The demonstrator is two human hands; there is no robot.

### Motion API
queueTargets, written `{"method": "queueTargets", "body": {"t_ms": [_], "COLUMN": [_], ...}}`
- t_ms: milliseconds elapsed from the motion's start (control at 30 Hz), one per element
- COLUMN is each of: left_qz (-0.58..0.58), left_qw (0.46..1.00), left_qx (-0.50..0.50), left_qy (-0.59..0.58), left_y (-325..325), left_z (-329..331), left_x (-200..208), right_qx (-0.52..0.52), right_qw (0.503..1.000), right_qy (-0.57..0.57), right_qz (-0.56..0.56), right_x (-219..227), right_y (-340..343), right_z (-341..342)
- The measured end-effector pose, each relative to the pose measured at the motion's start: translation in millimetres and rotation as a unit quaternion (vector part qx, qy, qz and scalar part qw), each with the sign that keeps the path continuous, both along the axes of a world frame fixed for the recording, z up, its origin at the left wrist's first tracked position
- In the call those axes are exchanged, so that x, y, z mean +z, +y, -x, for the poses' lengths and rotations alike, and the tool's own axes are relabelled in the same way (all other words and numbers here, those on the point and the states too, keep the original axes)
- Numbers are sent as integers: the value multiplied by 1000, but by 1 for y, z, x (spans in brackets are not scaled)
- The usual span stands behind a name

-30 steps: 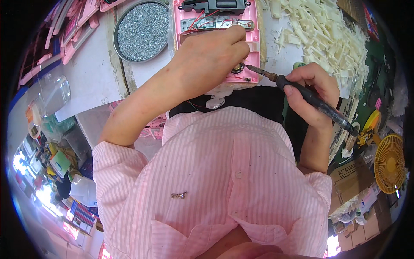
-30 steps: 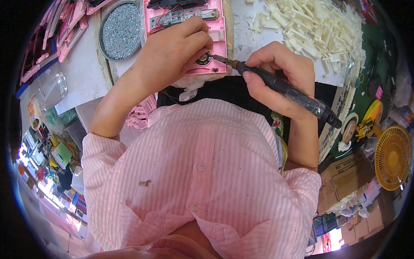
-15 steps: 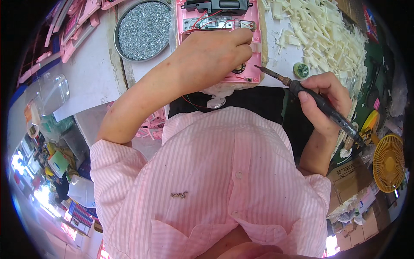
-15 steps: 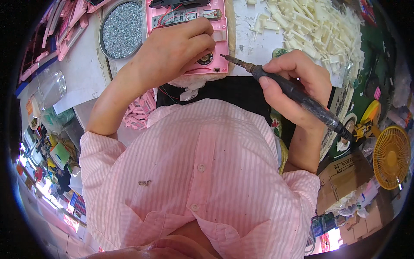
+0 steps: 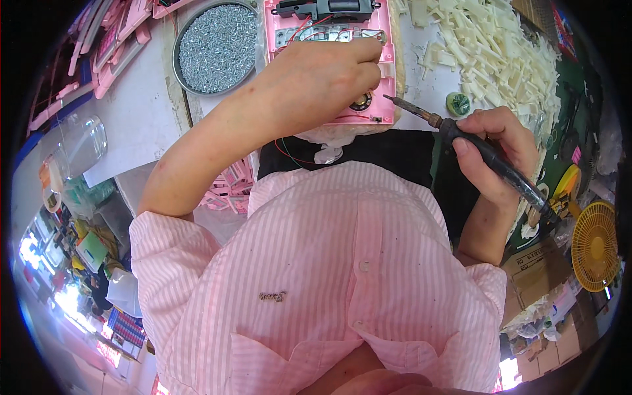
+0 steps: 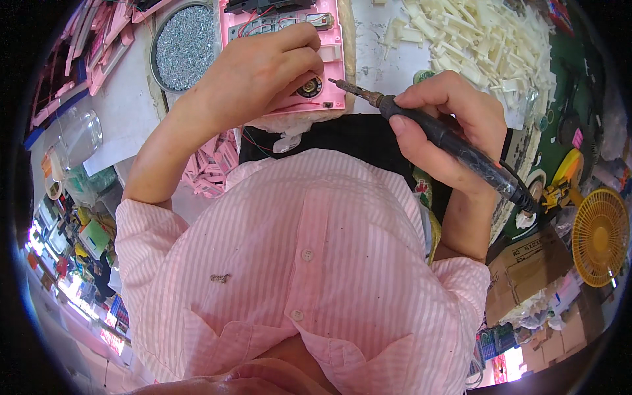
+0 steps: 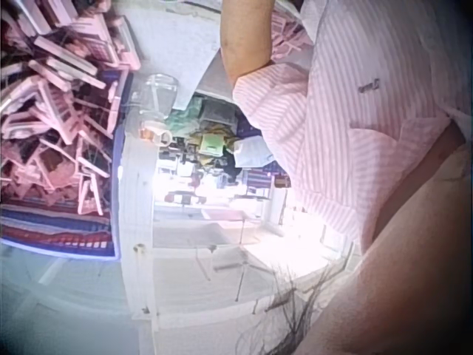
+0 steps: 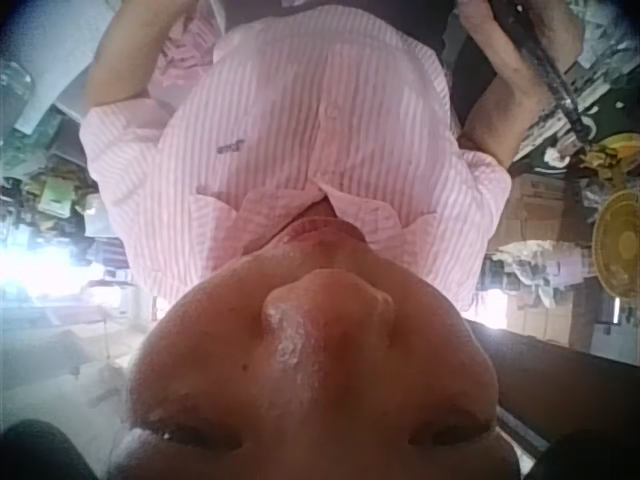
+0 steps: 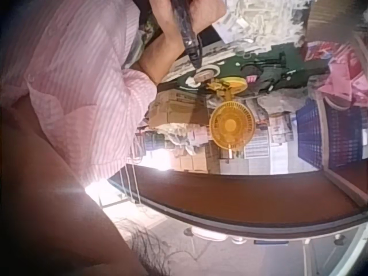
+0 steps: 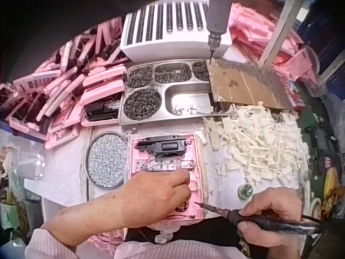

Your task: Assembling a pink electronic toy by soldering wires and components and using an electric screwdriver to secure the housing.

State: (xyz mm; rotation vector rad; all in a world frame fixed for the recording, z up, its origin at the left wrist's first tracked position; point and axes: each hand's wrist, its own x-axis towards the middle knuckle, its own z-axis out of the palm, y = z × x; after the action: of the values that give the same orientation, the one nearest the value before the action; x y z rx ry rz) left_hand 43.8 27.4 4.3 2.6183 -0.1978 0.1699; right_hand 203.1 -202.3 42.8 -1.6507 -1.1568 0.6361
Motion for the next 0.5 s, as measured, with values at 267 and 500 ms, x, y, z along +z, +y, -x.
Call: {"method": "queueTargets", "body": {"t_ms": [267,500], "left_qz": [137,306], "left_qw": [988,938], "left_qx": [61,152], "left_qy": [-23,56], "left_y": [-2,-8], "left_z": [7,15], "left_x": [-2,-3], "right_qx": [-16,-114], "right_qw": [999,990], "right_qy": [37,50], "right_qz": [-20,-66], "right_x": [3,-34], "right_y": [-8,40], "right_z": [-4,31]}}
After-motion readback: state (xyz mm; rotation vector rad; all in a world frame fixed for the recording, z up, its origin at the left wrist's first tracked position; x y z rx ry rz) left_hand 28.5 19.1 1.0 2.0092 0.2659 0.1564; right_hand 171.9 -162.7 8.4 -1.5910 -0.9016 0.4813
